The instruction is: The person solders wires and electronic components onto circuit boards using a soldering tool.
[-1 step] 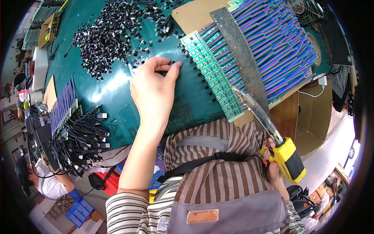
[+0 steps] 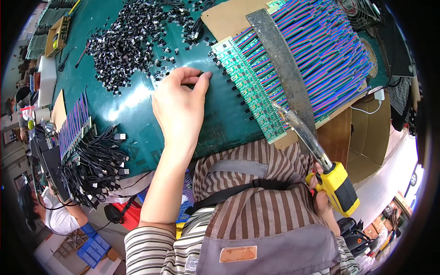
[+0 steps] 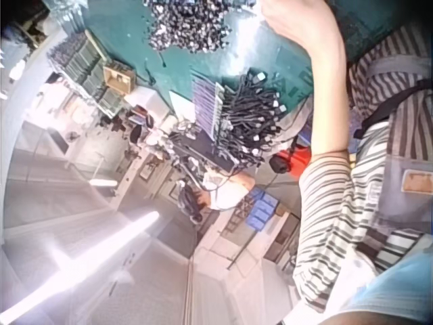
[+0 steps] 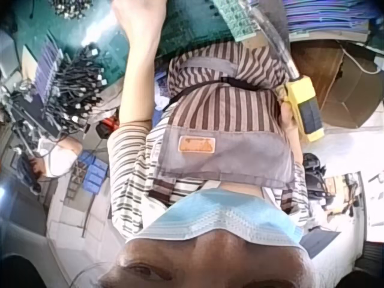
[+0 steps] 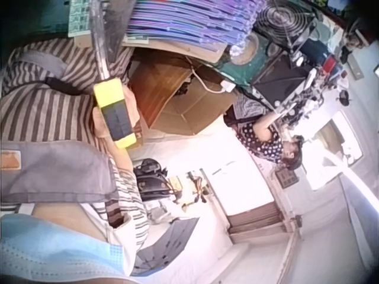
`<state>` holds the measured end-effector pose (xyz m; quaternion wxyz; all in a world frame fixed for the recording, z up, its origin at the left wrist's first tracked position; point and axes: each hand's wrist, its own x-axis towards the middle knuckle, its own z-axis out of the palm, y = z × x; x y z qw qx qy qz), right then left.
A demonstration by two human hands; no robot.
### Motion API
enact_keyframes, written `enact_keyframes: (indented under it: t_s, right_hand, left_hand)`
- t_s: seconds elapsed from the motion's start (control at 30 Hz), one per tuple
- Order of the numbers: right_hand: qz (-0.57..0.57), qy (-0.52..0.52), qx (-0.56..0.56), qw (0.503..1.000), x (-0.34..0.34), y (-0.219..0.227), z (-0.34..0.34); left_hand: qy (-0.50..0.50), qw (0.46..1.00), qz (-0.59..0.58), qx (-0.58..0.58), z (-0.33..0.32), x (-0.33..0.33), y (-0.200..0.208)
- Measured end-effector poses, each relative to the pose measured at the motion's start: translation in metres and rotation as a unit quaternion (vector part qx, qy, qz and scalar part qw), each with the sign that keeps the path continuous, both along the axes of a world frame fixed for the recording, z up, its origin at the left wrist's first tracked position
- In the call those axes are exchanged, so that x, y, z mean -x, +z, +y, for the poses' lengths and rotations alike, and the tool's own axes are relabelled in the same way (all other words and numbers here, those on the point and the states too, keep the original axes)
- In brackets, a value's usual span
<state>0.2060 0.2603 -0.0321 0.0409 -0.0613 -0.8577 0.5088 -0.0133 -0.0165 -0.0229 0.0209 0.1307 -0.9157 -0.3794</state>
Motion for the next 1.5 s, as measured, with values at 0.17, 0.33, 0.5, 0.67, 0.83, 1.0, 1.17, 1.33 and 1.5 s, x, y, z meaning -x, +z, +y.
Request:
enact_keyframes:
  t_s: [0.17, 0.33, 0.5, 0.67, 0.83, 1.0, 1.17, 1.33, 1.5]
  right_hand:
    - [-0.018, 0.004, 0.008, 1.0, 0.0, -0.002, 0.0]
    - [-0.011, -0.03, 0.031, 0.999, 0.004, 0.002, -0.004]
    - [0.002, -0.014, 0.027, 1.0, 0.01, 0.004, -0.005]
    - [0.005, -0.019, 0.033, 0.999, 0.013, 0.005, -0.007]
    - [-0.001, 0.018, 0.008, 1.0, 0.007, 0.002, 0.0]
    - [-0.024, 0.013, -0.003, 1.0, 0.008, 0.006, -0.001]
    - [-0.034, 0.016, 0.011, 0.999, 0.001, -0.001, 0.003]
    - [-0.019, -0.003, 0.025, 0.999, -0.002, -0.005, 0.004]
    - [0.001, 0.012, 0.035, 0.999, 0.009, 0.005, -0.002]
  left_hand:
    - [-0.04, 0.997, 0.065, -0.031, -0.006, -0.006, -0.014]
    - [-0.052, 0.984, -0.055, -0.163, 0.003, -0.039, 0.02]
    - [-0.033, 0.892, -0.158, -0.422, 0.019, -0.071, 0.024]
    - [-0.021, 0.882, -0.097, -0.46, 0.032, -0.08, 0.005]
    - [0.003, 0.862, -0.108, -0.495, 0.037, -0.078, 0.0]
    - [0.01, 0.864, -0.089, -0.495, 0.04, -0.077, -0.002]
    - [0.024, 0.878, -0.071, -0.472, 0.043, -0.078, -0.002]
    - [0.023, 0.869, -0.083, -0.486, 0.042, -0.078, -0.004]
    - [0.027, 0.874, -0.073, -0.48, 0.043, -0.079, -0.004]
